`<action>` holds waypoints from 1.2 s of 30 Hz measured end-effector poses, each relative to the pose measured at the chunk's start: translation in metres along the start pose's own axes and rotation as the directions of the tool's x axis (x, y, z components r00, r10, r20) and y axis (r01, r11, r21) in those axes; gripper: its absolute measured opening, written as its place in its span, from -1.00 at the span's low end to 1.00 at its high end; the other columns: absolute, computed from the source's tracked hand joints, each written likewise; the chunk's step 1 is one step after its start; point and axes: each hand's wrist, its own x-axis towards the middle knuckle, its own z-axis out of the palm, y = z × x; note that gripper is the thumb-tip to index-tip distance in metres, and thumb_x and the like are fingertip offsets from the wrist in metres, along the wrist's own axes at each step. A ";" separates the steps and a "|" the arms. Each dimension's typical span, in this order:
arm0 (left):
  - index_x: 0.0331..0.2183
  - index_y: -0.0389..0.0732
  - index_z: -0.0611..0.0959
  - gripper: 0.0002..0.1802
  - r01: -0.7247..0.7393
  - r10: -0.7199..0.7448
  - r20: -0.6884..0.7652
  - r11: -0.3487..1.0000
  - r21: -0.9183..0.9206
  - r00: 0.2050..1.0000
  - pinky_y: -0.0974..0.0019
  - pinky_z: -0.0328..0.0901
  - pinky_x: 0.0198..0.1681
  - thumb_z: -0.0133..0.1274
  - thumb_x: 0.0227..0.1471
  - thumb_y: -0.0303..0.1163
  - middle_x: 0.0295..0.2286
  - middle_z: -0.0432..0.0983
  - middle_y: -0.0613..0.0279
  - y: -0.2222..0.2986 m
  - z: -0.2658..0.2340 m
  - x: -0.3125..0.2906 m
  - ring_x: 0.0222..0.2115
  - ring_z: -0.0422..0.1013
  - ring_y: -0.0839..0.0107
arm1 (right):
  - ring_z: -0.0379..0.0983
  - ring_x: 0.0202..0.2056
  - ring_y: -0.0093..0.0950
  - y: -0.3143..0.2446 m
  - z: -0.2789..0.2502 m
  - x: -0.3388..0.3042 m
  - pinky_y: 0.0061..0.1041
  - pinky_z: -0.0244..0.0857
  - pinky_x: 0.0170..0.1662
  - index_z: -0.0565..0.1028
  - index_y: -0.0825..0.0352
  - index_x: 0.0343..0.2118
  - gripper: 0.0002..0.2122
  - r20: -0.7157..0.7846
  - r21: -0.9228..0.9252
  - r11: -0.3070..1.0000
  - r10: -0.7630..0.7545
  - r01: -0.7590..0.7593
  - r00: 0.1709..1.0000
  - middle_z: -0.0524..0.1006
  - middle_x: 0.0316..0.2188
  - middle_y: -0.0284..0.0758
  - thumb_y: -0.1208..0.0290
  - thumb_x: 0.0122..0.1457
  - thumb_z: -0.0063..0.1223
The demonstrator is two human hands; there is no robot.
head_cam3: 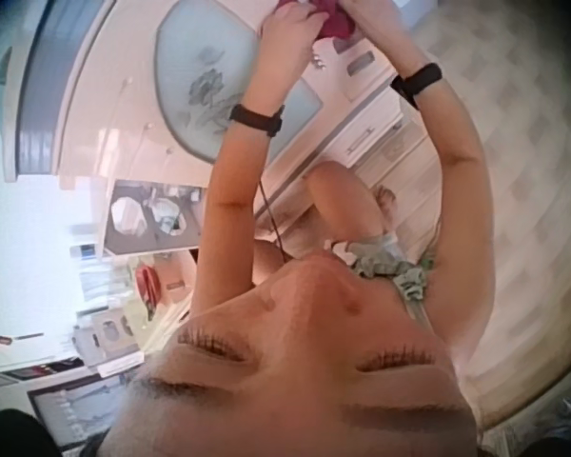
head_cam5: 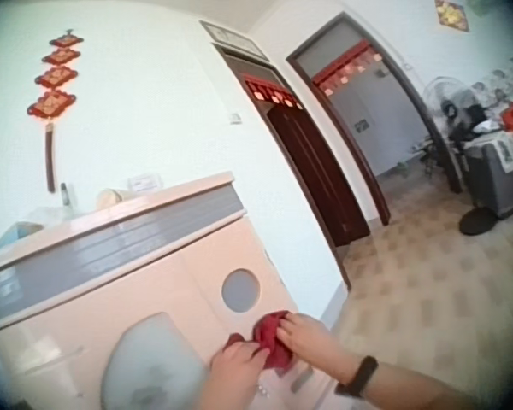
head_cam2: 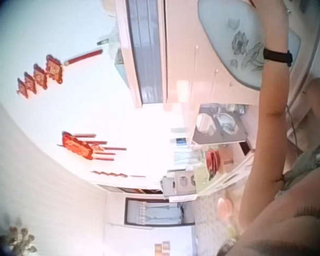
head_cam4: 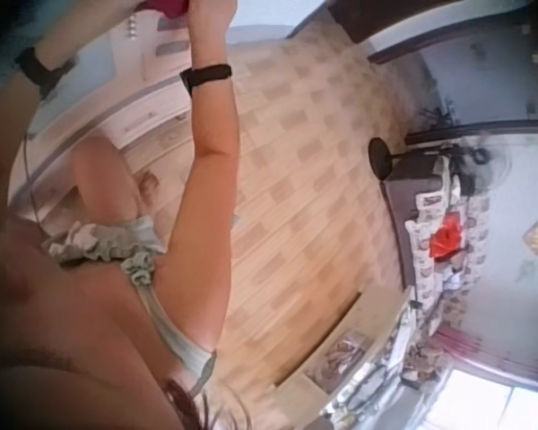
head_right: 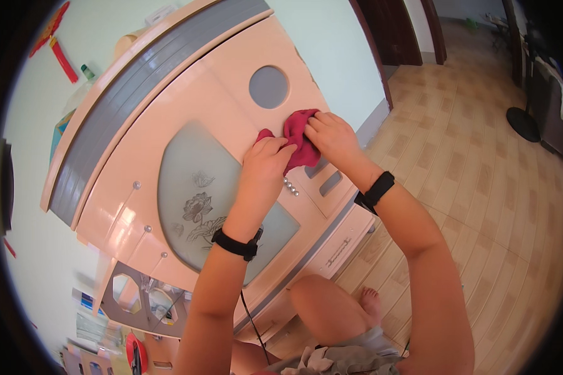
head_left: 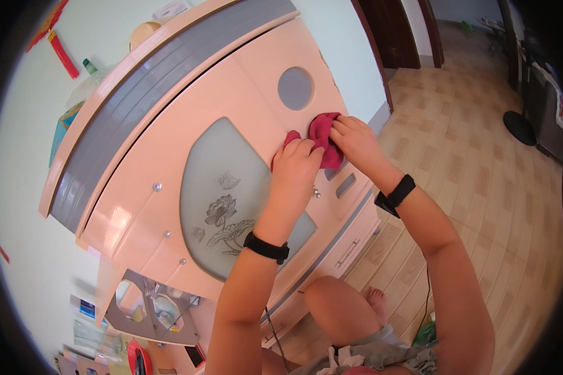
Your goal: The person wipes the surfaces of a pink vanity cabinet using a red cloth. They clean the top, sides, and lower sections of the cabinet, moving a phone aside to reach the surface underneath.
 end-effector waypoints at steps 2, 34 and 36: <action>-0.30 -0.27 0.59 -0.69 0.016 -0.015 0.011 0.999 -0.030 1.000 0.16 0.24 -0.14 0.01 -0.24 -0.55 -0.29 0.45 0.18 -0.001 0.001 0.000 -0.21 0.35 0.22 | 0.36 -0.26 -0.29 -0.005 0.001 0.004 -0.43 0.29 -0.19 0.40 0.35 -0.40 -0.79 0.005 0.075 0.993 0.091 -0.091 0.996 0.43 -0.42 -0.27 0.55 -0.19 0.00; -0.14 -0.35 0.49 -0.55 0.177 -0.176 -0.031 0.983 0.047 0.984 0.21 0.30 -0.27 -0.04 -0.20 -0.55 -0.35 0.40 0.12 0.008 -0.020 -0.006 -0.32 0.38 0.20 | 0.43 -0.26 -0.16 -0.010 -0.012 0.086 -0.38 0.33 -0.22 0.38 0.42 -0.18 -0.64 0.197 0.452 0.806 0.328 -0.382 0.924 0.48 -0.33 -0.07 0.72 -0.13 -0.18; -0.16 -0.37 0.50 -0.57 0.186 -0.185 -0.022 0.980 0.074 0.982 0.23 0.30 -0.27 -0.04 -0.20 -0.55 -0.37 0.39 0.14 0.009 -0.018 -0.007 -0.33 0.37 0.22 | 0.43 -0.30 -0.17 -0.010 -0.014 0.088 -0.33 0.33 -0.26 0.39 0.40 -0.22 -0.67 0.184 0.146 0.943 0.271 -0.299 0.945 0.48 -0.37 -0.10 0.70 -0.13 -0.13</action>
